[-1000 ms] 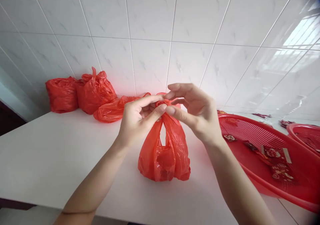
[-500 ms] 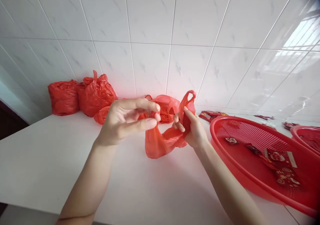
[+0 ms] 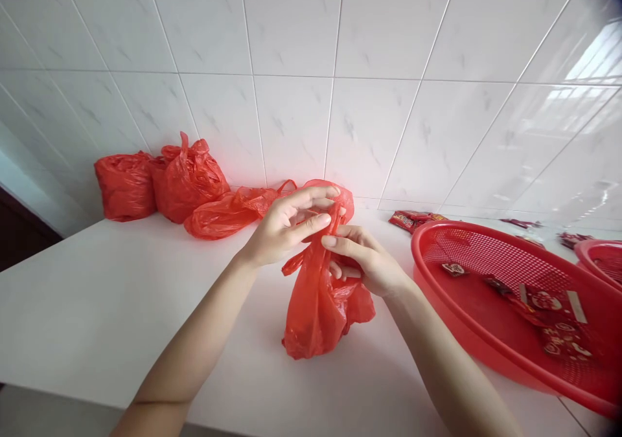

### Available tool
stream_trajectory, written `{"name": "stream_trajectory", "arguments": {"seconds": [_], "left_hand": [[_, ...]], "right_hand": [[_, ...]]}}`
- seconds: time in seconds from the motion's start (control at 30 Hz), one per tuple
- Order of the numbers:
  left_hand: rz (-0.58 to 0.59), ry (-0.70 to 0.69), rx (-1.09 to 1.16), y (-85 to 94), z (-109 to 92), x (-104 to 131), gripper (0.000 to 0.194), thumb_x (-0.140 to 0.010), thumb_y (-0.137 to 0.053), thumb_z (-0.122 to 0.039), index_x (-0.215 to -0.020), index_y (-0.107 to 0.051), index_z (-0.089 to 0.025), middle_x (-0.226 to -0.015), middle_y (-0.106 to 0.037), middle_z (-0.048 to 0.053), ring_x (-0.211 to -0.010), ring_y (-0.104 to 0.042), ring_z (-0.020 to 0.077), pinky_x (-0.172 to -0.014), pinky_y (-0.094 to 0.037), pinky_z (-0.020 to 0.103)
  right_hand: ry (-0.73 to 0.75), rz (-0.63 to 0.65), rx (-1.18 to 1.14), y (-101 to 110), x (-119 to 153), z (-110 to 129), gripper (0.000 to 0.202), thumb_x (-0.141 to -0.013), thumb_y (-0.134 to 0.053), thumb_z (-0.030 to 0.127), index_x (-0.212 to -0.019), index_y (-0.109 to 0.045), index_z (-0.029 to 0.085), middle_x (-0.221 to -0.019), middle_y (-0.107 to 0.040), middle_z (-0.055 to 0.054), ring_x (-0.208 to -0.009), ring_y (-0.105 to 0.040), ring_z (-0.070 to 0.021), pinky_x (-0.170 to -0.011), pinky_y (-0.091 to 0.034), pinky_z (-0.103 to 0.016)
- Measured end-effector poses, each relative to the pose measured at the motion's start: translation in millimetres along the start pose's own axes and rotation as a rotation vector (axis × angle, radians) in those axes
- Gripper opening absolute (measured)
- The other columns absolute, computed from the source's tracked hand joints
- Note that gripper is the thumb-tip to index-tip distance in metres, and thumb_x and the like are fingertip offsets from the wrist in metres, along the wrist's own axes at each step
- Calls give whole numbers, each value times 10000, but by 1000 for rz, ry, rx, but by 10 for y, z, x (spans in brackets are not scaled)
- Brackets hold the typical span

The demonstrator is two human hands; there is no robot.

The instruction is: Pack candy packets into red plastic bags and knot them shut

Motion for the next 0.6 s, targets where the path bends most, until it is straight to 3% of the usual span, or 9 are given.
{"name": "stream_trajectory", "arguments": {"seconds": [0.13, 0.3, 0.47, 0.6], "left_hand": [[-17, 99, -71, 61, 86, 7, 416, -929, -625, -381, -1317, -596, -236, -1254, -650, 108, -1119, -638, 241, -902, -547, 356], [69, 255, -218, 112, 148, 74, 375, -857, -708, -387, -1186, -681, -211, -998, -717, 71, -894, -696, 211, -768, -590, 338], [-93, 143, -254, 180, -74, 104, 228, -825, -740, -308, -1024, -735, -195, -915, -739, 38, -822, -709, 180, -754, -605, 306], [-28, 103, -270, -20, -93, 146, 166, -834, -716, -241, -991, -741, -195, -912, -751, 39, -839, -720, 192, -823, -605, 333]], "right_hand": [[43, -109, -84, 156, -29, 6, 380, -890, -625, 504, -704, -557, 180, -476, -483, 57, -400, -305, -55, -419, -170, -231], [72, -129, -74, 261, -13, 82, 444, -939, -554, 507, -671, -607, 157, -529, -595, -4, -402, -394, -67, -453, -284, -243], [33, -135, -104, 323, -31, 30, 383, -934, -561, 501, -1000, -703, 152, -690, -701, -44, -437, -447, -79, -488, -368, -247], [35, -188, -114, 382, -30, 16, 344, -907, -617, 463, -1011, -724, 154, -716, -680, -16, -475, -502, -76, -525, -422, -237]]}}
Point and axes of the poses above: each hand's wrist, its own x-axis away from the middle knuckle, its own y-axis out of the back of the hand, z = x × y, the point moved 9 cm from there along -x, towards the middle knuckle
